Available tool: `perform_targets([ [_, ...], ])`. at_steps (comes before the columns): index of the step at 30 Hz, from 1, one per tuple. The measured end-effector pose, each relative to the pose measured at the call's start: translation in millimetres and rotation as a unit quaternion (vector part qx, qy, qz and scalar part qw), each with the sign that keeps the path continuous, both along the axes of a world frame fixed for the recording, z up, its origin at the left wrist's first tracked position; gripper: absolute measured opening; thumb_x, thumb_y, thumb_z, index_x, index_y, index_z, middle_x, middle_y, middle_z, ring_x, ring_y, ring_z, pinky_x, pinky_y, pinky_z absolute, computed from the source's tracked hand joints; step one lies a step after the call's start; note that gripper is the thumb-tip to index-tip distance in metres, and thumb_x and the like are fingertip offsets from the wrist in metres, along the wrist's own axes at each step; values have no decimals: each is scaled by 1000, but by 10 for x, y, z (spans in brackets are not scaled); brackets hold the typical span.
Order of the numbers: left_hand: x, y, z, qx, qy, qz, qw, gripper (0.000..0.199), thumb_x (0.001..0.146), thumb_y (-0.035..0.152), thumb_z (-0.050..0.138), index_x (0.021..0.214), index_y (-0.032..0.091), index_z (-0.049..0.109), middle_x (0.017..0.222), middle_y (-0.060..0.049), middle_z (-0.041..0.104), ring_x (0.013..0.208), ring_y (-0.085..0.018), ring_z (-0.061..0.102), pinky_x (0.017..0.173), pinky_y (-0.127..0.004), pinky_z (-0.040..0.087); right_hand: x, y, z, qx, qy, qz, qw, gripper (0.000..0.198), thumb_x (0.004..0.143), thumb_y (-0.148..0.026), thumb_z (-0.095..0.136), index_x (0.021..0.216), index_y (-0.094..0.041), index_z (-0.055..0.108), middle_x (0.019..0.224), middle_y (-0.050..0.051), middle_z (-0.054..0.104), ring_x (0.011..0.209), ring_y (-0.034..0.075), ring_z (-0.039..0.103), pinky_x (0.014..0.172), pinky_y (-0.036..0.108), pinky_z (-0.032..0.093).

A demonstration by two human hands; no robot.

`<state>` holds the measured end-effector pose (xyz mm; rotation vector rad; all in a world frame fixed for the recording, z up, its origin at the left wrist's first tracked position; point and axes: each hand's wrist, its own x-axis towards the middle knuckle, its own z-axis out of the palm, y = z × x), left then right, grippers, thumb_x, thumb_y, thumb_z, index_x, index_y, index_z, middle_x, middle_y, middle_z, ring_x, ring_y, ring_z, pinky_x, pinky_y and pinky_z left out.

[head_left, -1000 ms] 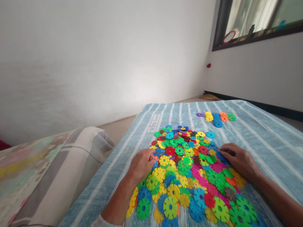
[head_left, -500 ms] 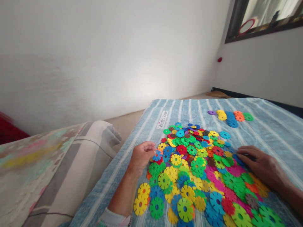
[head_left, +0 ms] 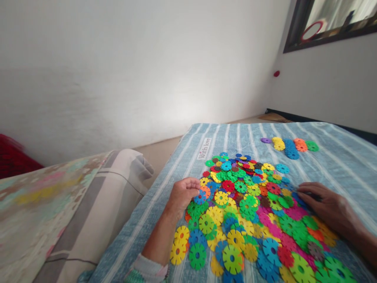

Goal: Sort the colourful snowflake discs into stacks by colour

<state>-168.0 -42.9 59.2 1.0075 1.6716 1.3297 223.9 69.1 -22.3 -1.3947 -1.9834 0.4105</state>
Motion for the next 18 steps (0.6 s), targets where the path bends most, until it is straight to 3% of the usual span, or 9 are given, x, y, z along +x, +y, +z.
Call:
perform_targets([
  [7,54,0,13,-11,41,-30,999,25,50,14,60,74,13,68,72,-3,69,71,-17,64,66,-27,49,-4,5,1,8,9,7,1000,30,75,-48,53,80,-23,68,99,6,66,93,26,63,83,40,50],
  [13,61,29,-13,-23,74,-44,996,22,54,20,62,75,14,67,72,-3,69,67,-17,63,60,-24,48,-66,-2,46,9,14,10,1000,27,78,-43,52,80,-22,68,99,7,66,92,25,63,83,38,49],
  [18,109,73,-109,17,221,-10,975,16,64,28,58,74,18,65,71,0,68,69,-17,63,64,-26,49,-93,7,61,3,19,21,1000,23,80,-38,52,81,-22,68,102,7,65,94,24,61,85,37,48],
])
